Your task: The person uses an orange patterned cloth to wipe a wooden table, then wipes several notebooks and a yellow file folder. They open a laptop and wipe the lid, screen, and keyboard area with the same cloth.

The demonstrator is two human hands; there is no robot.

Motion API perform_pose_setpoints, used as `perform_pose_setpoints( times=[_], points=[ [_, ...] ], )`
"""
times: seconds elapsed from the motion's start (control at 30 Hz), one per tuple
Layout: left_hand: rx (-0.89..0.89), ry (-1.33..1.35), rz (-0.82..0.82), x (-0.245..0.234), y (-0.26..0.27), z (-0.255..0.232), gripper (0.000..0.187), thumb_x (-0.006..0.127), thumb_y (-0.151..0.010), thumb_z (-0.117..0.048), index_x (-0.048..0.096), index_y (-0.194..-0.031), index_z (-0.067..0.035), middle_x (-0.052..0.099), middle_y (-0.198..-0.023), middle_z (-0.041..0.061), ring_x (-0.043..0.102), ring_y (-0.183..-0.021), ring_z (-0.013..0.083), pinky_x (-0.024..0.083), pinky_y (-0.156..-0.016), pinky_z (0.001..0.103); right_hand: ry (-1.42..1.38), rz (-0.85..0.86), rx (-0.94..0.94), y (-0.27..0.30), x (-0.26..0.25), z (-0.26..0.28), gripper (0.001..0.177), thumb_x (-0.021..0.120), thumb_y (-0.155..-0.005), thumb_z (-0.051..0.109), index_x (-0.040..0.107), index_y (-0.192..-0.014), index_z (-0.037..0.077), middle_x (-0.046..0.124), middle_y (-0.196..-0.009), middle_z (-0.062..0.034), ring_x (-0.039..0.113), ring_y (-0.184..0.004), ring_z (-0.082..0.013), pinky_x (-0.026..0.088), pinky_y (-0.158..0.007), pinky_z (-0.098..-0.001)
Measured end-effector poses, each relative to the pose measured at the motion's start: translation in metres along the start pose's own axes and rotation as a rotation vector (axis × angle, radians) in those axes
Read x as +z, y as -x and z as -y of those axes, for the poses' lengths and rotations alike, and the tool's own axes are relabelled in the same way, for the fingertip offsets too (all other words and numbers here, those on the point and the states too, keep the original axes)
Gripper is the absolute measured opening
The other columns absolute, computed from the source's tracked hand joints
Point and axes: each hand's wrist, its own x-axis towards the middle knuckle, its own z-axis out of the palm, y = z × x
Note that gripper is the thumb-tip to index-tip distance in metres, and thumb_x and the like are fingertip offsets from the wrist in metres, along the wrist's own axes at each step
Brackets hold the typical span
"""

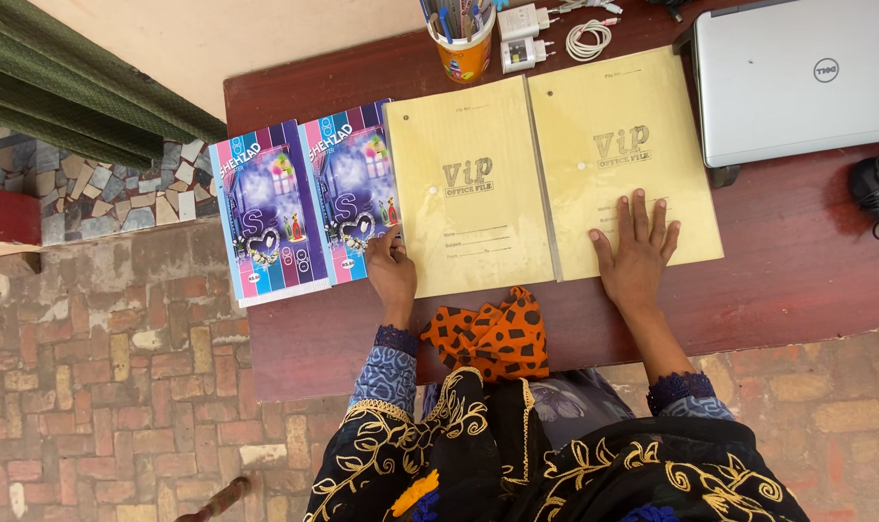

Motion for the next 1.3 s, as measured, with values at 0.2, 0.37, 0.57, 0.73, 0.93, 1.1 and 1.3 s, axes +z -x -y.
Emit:
perform_pose_setpoints(
  times=[0.2, 0.37, 0.57, 0.73, 0.93, 1.1, 1.3],
  points=[
    [-0.039, 0.098, 0.038, -0.007, 0.001, -0.004, 0.042, 0.058, -0.084, 0.011, 0.074, -0.121, -0.004, 0.067, -0.096, 0.009, 0.067, -0.080, 0.0187, 0.058, -0.072, 0.034, -0.055, -0.058, -0.037, 0.000, -0.012, 0.012, 0.074, 0.049, -0.110, 0.051, 0.040, -0.157, -0.004, 0.027, -0.169, -0.0217, 0.014, -0.158, -0.0411, 0.004, -0.125, -0.0608],
    [-0.035, 0.172, -0.092, -0.033, 0.006, -0.004, 0.032, 0.062, -0.088, 0.008, 0.073, -0.117, -0.002, 0.070, -0.106, 0.010, 0.068, -0.084, 0.0175, 0.058, -0.071, 0.032, -0.210, -0.093, -0.143, 0.009, -0.038, 0.073, 0.053, 0.061, -0.106, 0.032, 0.053, -0.143, -0.005, 0.045, -0.156, -0.0221, 0.040, -0.143, -0.0389, 0.031, -0.117, -0.0538],
    [-0.132, 0.111, -0.341, -0.089, -0.011, 0.042, 0.031, 0.065, -0.087, 0.003, 0.073, -0.117, -0.002, 0.068, -0.112, 0.012, 0.064, -0.102, 0.0265, 0.054, -0.084, 0.037, -0.370, 0.244, -0.455, 0.018, -0.031, 0.185, 0.033, 0.066, -0.095, 0.020, 0.068, -0.123, 0.004, 0.062, -0.137, -0.0108, 0.059, -0.122, -0.0299, 0.047, -0.103, -0.0434],
    [-0.136, -0.356, -0.551, -0.143, -0.050, 0.131, 0.048, 0.079, -0.074, -0.006, 0.067, -0.119, 0.009, 0.065, -0.118, 0.023, 0.056, -0.113, 0.0398, 0.043, -0.099, 0.053, -0.331, 0.431, -0.618, 0.030, -0.002, 0.260, 0.034, 0.067, -0.091, 0.019, 0.067, -0.121, 0.003, 0.060, -0.137, -0.0109, 0.055, -0.124, -0.0306, 0.044, -0.104, -0.0448],
    [-0.334, 0.356, -0.197, -0.173, -0.105, 0.245, 0.037, 0.076, -0.085, -0.003, 0.066, -0.118, 0.009, 0.076, -0.098, 0.013, 0.070, -0.083, 0.0165, 0.056, -0.073, 0.030, -0.280, 0.462, -0.623, 0.040, 0.041, 0.332, 0.041, 0.069, -0.088, 0.019, 0.064, -0.124, 0.002, 0.056, -0.139, -0.0122, 0.053, -0.126, -0.0313, 0.043, -0.105, -0.0457],
    [-0.304, 0.512, 0.010, -0.181, -0.131, 0.278, 0.034, 0.076, -0.082, 0.001, 0.071, -0.115, 0.007, 0.075, -0.091, 0.009, 0.066, -0.076, 0.0105, 0.053, -0.068, 0.025, -0.174, 0.486, -0.532, 0.040, 0.074, 0.377, 0.043, 0.070, -0.087, 0.020, 0.062, -0.125, 0.003, 0.055, -0.139, -0.0129, 0.052, -0.127, -0.0339, 0.043, -0.106, -0.0468],
    [-0.509, 0.977, 0.192, -0.242, -0.158, 0.251, 0.024, 0.066, -0.091, -0.001, 0.063, -0.115, 0.004, 0.075, -0.101, 0.011, 0.070, -0.084, 0.0142, 0.057, -0.076, 0.028, -0.034, 0.191, -0.532, 0.041, 0.096, 0.405, 0.065, 0.074, -0.079, 0.036, 0.060, -0.132, 0.002, 0.048, -0.146, -0.0184, 0.045, -0.136, -0.0383, 0.034, -0.112, -0.0525]
  ],
)
